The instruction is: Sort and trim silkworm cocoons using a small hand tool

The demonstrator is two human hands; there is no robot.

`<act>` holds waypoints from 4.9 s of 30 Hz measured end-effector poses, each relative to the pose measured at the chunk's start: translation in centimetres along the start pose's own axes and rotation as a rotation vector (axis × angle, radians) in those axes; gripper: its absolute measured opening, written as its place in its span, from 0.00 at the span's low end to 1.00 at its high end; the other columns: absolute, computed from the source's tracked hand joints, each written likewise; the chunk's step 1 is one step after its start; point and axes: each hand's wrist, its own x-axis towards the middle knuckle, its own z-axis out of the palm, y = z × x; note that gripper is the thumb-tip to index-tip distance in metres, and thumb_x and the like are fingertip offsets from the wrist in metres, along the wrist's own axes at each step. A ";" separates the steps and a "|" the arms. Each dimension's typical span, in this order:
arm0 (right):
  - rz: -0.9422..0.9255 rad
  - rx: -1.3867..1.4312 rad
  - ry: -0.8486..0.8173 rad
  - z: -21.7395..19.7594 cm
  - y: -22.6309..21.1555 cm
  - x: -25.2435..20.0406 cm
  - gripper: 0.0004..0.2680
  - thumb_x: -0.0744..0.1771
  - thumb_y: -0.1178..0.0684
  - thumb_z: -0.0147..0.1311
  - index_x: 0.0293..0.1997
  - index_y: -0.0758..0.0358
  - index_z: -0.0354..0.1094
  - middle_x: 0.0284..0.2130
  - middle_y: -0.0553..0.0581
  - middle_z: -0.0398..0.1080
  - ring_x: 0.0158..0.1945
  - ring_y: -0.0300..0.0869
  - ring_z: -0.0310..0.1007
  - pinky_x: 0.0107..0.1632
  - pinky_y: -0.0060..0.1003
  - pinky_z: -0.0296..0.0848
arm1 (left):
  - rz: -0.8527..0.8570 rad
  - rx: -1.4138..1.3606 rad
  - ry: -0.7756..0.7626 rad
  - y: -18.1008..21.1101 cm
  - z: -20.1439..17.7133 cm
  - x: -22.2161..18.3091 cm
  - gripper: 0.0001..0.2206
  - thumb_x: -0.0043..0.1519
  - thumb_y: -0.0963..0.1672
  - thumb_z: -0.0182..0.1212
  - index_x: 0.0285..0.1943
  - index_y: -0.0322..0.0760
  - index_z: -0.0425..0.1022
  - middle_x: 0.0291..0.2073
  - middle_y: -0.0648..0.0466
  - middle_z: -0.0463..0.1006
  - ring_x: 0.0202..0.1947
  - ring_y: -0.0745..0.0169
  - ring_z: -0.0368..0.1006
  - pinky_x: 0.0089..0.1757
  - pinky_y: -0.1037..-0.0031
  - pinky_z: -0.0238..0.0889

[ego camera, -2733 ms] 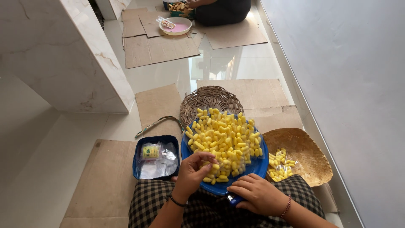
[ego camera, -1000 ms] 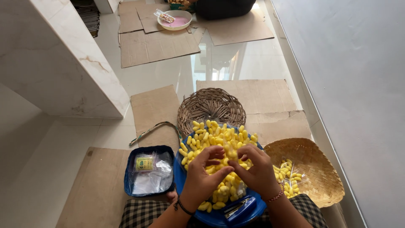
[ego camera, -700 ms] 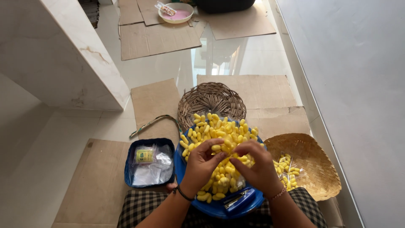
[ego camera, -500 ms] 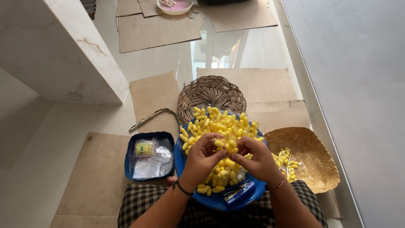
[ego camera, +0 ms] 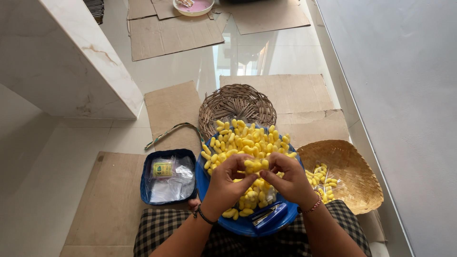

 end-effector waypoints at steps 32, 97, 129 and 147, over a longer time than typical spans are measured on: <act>-0.199 -0.196 -0.068 0.0 -2.5 -0.2 0.09 0.65 0.49 0.64 0.33 0.58 0.66 0.24 0.49 0.67 0.26 0.38 0.65 0.31 0.33 0.64 | 0.177 0.080 -0.037 0.2 -0.3 -0.4 0.07 0.58 0.43 0.72 0.43 0.41 0.82 0.38 0.56 0.81 0.40 0.69 0.76 0.37 0.80 0.70; -0.346 -0.213 -0.100 -3.2 -1.5 -3.0 0.01 0.64 0.61 0.61 0.33 0.60 0.76 0.57 0.62 0.74 0.63 0.61 0.71 0.61 0.56 0.69 | 0.474 0.379 0.038 0.4 0.4 -3.3 0.30 0.47 0.49 0.82 0.59 0.38 0.79 0.47 0.43 0.81 0.51 0.37 0.78 0.52 0.54 0.70; 0.187 0.147 -0.030 -0.1 -1.7 -3.6 0.09 0.62 0.65 0.63 0.46 0.66 0.76 0.23 0.60 0.77 0.30 0.40 0.76 0.38 0.40 0.81 | -0.218 0.313 -0.111 1.5 -0.6 -3.1 0.10 0.52 0.44 0.74 0.41 0.43 0.83 0.37 0.46 0.86 0.40 0.43 0.83 0.41 0.64 0.76; -0.268 -0.260 -0.151 -1.6 -6.2 -4.2 0.08 0.69 0.52 0.52 0.45 0.56 0.79 0.63 0.62 0.67 0.70 0.64 0.58 0.65 0.59 0.58 | -0.085 0.177 -0.062 1.8 0.0 -4.1 0.17 0.52 0.42 0.74 0.51 0.44 0.80 0.36 0.46 0.86 0.41 0.55 0.82 0.42 0.67 0.76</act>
